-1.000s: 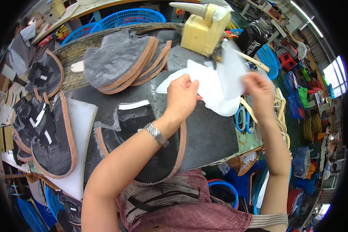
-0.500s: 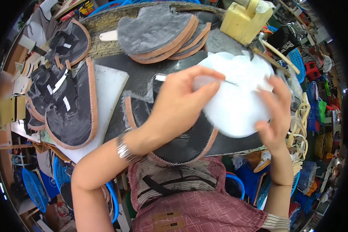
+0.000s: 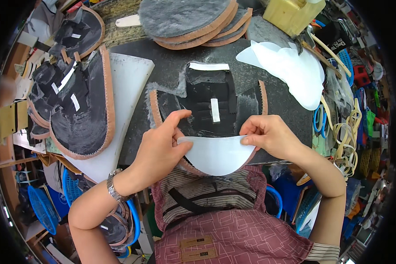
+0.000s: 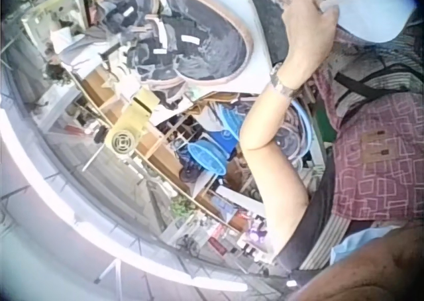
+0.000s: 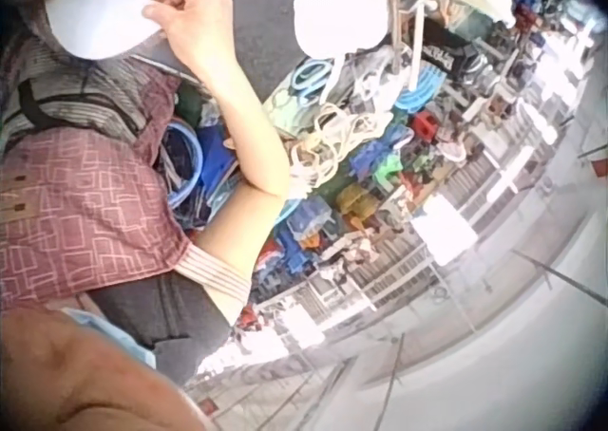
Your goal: The person assembles shoe components by hand in a workshop setting. They place white foam inserts into black fabric shoe parts, then add grey felt-like material on top, pressing each layer into place. The person handles the parts one at a time, stacking the finished units on the table.
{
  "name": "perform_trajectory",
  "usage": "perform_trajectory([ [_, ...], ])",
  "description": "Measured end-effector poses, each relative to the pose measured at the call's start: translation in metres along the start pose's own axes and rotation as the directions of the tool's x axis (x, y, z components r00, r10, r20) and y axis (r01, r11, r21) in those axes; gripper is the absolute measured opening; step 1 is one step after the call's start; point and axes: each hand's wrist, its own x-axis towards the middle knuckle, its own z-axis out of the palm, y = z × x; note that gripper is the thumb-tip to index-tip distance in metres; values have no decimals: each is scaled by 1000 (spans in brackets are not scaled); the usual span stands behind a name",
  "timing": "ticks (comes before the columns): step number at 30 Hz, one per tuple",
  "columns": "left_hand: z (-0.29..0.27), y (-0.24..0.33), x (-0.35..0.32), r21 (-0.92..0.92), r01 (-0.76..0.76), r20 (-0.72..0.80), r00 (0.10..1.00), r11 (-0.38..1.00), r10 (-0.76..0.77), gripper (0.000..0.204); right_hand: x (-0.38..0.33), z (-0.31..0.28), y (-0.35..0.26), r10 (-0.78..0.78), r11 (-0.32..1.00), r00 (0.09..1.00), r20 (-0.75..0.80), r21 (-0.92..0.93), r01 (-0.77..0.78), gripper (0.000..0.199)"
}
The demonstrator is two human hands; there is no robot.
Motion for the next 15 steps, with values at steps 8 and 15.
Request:
perform_trajectory([
  [8, -4, 4, -3, 662, -253, -8, 939, 705, 345, 59, -4, 8, 6, -574, 465, 817, -51, -842, 274, 28],
  [15, -10, 13, 78, 173, -153, -321, 925, 973, 202, 46, 73, -29, -12, -306, 838, 923, -232, -525, 146, 27],
])
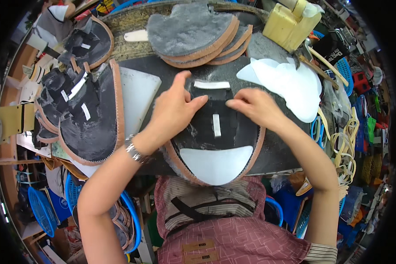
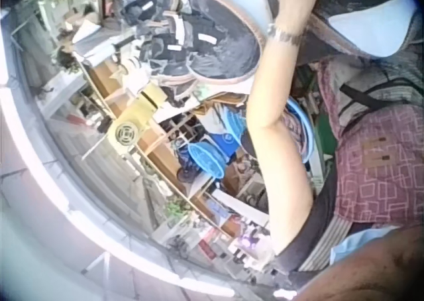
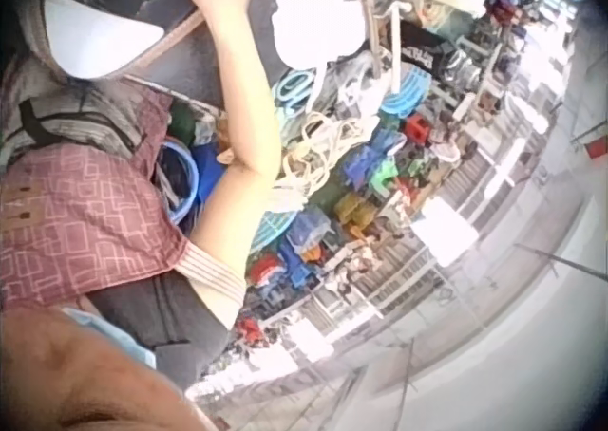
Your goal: The person assembles shoe components by hand in a workshop setting. They place white foam inserts into black fabric shoe parts, then add grey felt-like material on top, pressing each layer into place. The person handles the parts one at a time, stacking the finished units on the table.
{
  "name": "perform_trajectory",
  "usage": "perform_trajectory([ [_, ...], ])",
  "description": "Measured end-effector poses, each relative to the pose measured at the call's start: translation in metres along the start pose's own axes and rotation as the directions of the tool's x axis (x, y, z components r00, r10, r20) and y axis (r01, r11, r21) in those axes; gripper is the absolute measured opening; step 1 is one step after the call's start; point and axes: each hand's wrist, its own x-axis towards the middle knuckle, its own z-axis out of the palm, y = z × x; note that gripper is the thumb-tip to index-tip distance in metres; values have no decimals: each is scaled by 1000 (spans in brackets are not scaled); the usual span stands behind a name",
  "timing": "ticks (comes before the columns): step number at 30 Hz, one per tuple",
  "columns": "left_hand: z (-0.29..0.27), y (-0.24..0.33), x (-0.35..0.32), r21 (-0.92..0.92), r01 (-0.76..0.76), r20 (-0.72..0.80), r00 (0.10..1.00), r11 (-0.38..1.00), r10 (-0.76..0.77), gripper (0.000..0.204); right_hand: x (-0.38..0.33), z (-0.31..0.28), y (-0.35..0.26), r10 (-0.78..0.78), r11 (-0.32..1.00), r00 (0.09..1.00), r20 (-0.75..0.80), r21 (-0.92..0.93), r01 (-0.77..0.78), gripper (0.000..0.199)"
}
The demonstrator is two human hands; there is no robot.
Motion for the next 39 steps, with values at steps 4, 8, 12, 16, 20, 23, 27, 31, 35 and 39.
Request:
perform_trajectory([
  [4, -17, 13, -7, -394, 106, 122, 991, 913, -62, 37, -3, 0, -11, 144, 719, 966, 216, 647, -252, 25],
  [8, -26, 28, -43, -832, 194, 191, 980, 519, -58, 35, -36, -13, -34, 31, 180, 974, 223, 958, -225, 19],
  [12, -35, 24, -65, -913, 213, 252, 965, 347, 71, 27, -58, -15, -34, -134, 69, 972, 191, 981, -183, 29],
  [16, -40, 34, -69, -901, 223, 267, 961, 371, 71, 22, -71, -20, -37, -200, 96, 955, 219, 974, -203, 39],
  [20, -42, 40, -75, -833, 94, 204, 968, 546, 145, 18, -71, -7, -54, 1, 347, 997, -80, 935, 74, 30],
  [23, -31, 39, -70, -151, -448, -161, 891, 881, 425, 19, -63, 12, -39, -440, 879, 615, -654, -174, 444, 29],
  [27, -15, 20, -54, -397, -215, -162, 973, 892, 162, 40, -46, -8, -37, -142, 671, 985, -97, 722, 168, 29],
  [31, -4, 3, -25, -34, -57, -123, 991, 998, 53, 56, -24, 3, -7, -643, 611, 765, 33, -581, 538, 32],
  [35, 13, -17, -8, 120, -167, -74, 981, 979, 177, 37, -14, 12, -14, -710, 702, 680, -184, -255, 664, 39],
  [39, -3, -29, -3, 4, -514, 199, 841, 858, 503, 14, -6, 27, 7, -557, 823, 824, -106, -203, 530, 39],
])
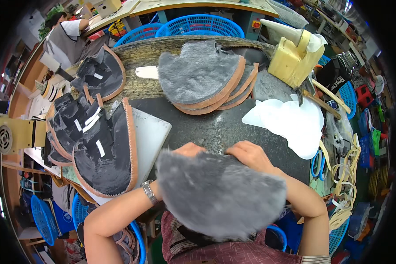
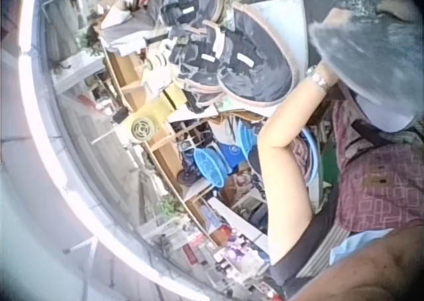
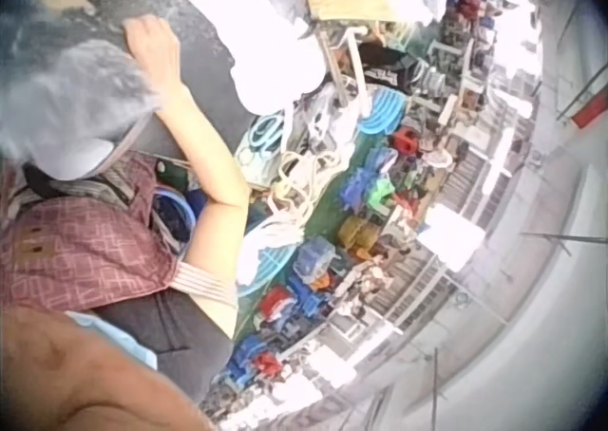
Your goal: The person assembles shoe components by hand in a workshop setting. They place white foam inserts into black fabric shoe parts, then add grey felt-like material on top, pressing each layer into place. The person handles the parts one at a time, stacking the finished units on the table.
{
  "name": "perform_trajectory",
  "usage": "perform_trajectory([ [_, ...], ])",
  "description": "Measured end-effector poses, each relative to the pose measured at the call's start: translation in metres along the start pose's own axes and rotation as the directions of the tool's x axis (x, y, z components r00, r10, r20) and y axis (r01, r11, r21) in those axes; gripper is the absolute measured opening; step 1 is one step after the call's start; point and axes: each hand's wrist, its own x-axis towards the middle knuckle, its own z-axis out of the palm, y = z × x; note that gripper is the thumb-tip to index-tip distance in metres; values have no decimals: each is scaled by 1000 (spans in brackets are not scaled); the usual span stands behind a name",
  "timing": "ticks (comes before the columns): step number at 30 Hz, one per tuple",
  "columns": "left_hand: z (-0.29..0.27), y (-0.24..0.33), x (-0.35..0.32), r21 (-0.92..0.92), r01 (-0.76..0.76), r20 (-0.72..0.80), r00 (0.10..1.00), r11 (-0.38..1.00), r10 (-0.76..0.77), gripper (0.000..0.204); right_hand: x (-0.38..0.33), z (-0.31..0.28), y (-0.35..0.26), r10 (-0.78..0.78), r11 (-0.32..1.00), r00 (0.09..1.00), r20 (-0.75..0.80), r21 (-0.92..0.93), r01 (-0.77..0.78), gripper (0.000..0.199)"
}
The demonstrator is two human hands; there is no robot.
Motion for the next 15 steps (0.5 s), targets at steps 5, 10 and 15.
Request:
perform_trajectory([
  [5, 6, -4, -1, 335, -246, 35, 968, 909, 249, 27, -1, 6, -2, -288, 914, 958, -11, -301, 271, 27],
  [10, 10, -12, 3, 692, -536, 329, 830, 484, 450, 19, 3, 3, -1, -345, 862, 938, 25, -386, 327, 27],
  [15, 7, 2, 14, 631, -641, 510, 767, 437, 388, 27, 6, -3, 1, -338, 878, 932, 132, -312, 363, 25],
])
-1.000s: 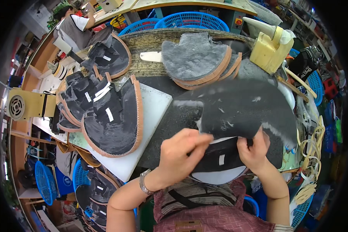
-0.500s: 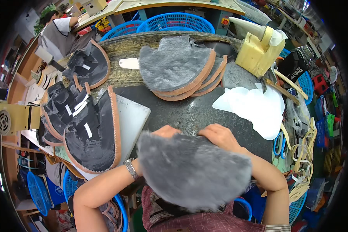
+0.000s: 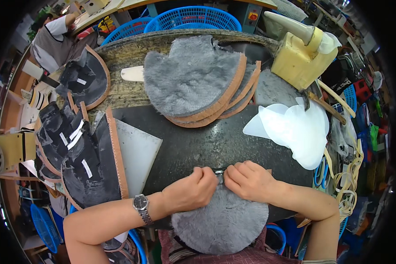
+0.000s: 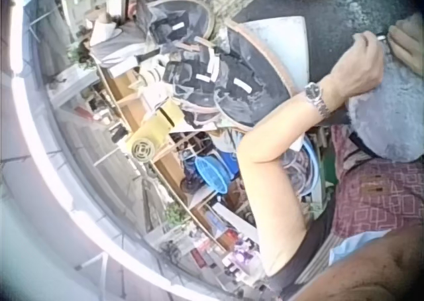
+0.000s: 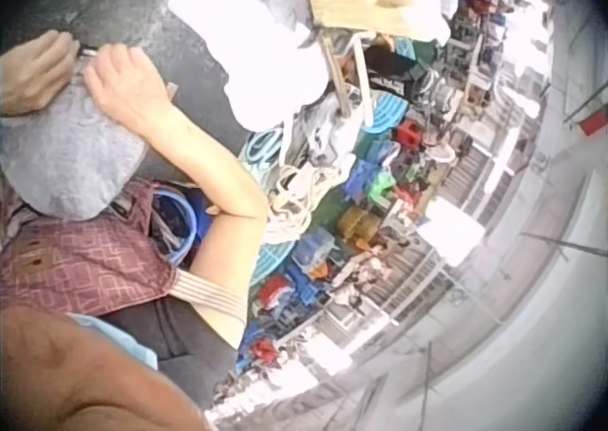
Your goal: The person assembles shoe components by hand in a workshop setting. They place white foam inserts into black fabric shoe parts, then add grey felt-like material on top, pressing each layer into place. The person handles the parts one at a time, stacking the finished units on the table.
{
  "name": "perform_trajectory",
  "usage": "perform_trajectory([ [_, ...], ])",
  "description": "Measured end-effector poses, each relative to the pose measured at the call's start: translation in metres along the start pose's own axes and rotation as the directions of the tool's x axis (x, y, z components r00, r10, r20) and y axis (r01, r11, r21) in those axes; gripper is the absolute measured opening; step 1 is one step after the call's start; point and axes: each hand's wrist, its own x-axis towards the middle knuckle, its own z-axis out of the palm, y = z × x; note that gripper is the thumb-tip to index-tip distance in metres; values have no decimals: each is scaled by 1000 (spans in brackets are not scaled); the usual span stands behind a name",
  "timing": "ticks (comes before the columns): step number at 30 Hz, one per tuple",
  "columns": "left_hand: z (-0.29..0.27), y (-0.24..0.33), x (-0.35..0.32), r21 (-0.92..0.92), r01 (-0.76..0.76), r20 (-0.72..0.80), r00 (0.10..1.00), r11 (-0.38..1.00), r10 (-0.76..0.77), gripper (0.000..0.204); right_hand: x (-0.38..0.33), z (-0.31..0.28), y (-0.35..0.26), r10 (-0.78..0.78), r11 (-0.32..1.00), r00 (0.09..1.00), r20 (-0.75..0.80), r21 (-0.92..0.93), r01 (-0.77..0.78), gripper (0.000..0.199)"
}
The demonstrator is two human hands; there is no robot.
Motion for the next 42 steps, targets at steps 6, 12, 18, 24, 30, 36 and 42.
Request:
perform_trajectory([
  [6, 1, -1, -13, -119, 44, -28, 998, 992, -48, 27, -12, -16, 2, -23, 998, 986, 164, 66, 12, 41],
  [12, -13, -28, -8, -590, 210, 112, 978, 780, -178, 21, -30, -39, 16, 58, 925, 929, 365, 330, -187, 66],
  [18, -14, -2, 12, -433, 227, 230, 964, 872, -136, 26, -64, -65, -39, 184, 981, 981, -60, 76, -179, 45],
  [24, -14, 34, 22, -279, 338, 118, 941, 899, -318, 50, -75, -59, -88, 324, 825, 942, 85, 462, -325, 35],
  [30, -16, 50, 34, -307, 477, 189, 879, 824, -439, 54, -94, -41, -95, 457, 681, 863, 214, 541, -494, 36],
  [36, -23, 87, 26, -561, 518, 221, 845, 646, -486, 66, -98, -46, -84, 390, 817, 859, 331, 306, -489, 49],
  [42, -16, 88, 9, -717, 392, 75, 866, 577, -495, 56, -100, -28, -132, 188, 978, 961, 200, 46, -201, 50],
])
